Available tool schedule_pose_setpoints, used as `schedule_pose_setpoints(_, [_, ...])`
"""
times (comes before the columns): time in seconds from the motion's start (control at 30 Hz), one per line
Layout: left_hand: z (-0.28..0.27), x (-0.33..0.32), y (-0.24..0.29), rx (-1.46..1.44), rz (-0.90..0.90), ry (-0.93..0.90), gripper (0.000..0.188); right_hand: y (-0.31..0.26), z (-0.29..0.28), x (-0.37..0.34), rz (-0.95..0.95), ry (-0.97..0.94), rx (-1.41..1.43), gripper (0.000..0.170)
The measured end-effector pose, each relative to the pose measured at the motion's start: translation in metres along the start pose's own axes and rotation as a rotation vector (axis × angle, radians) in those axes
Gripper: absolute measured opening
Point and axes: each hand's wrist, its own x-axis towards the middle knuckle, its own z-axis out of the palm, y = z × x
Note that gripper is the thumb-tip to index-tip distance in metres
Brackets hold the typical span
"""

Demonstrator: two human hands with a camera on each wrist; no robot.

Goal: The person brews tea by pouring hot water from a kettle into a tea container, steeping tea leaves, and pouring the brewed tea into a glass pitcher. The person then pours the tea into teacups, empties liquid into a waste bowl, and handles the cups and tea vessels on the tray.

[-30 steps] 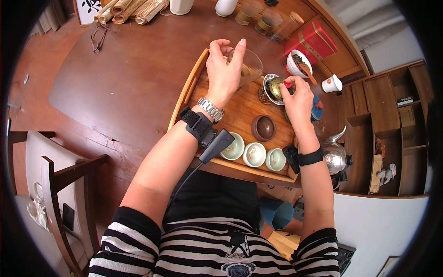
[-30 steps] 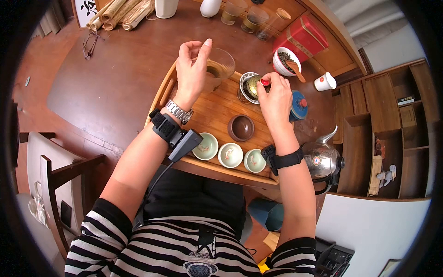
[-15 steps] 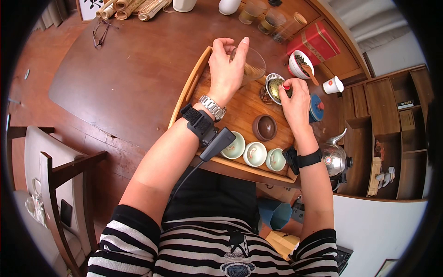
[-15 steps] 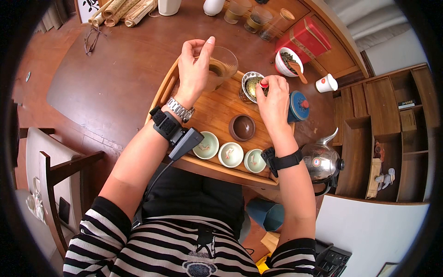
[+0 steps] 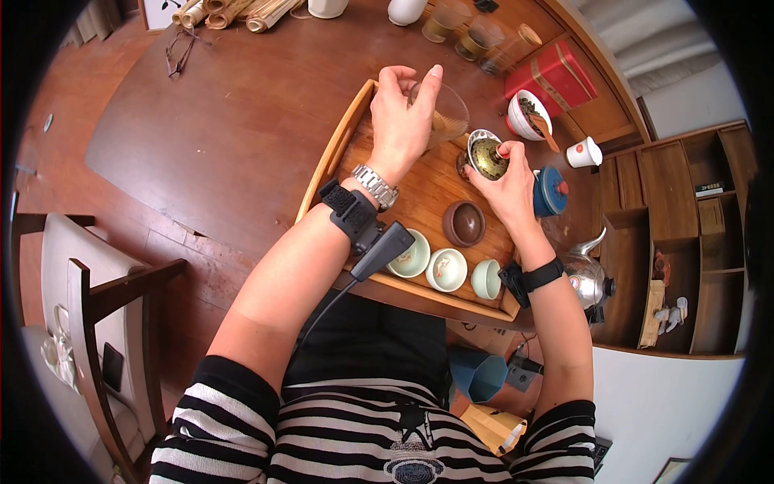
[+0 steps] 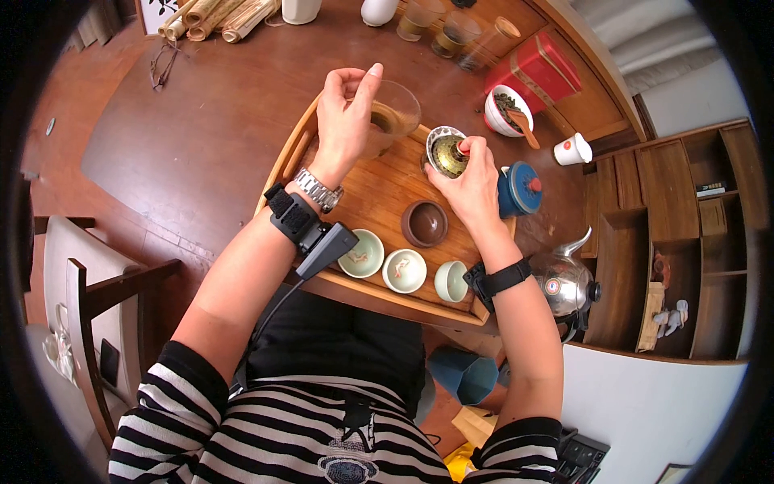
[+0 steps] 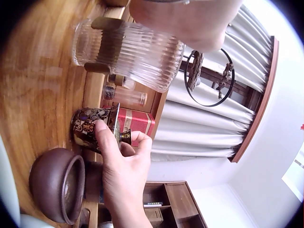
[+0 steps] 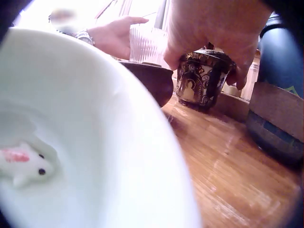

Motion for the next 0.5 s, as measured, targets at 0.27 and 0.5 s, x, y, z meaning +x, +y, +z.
schedule_pose_setpoints(0.27, [0.002, -0.001, 0.002, -0.010, -0.024, 0.003, 0.049, -0.005, -0.004, 0.002, 0.053, 0.017, 0.082, 0.049])
schedule_pose_setpoints(0.5, [0.002, -0.001, 0.000, 0.020, -0.022, 0.011, 0.049, -0.029, -0.033, 0.018, -0.083, 0.050, 0.060, 0.047])
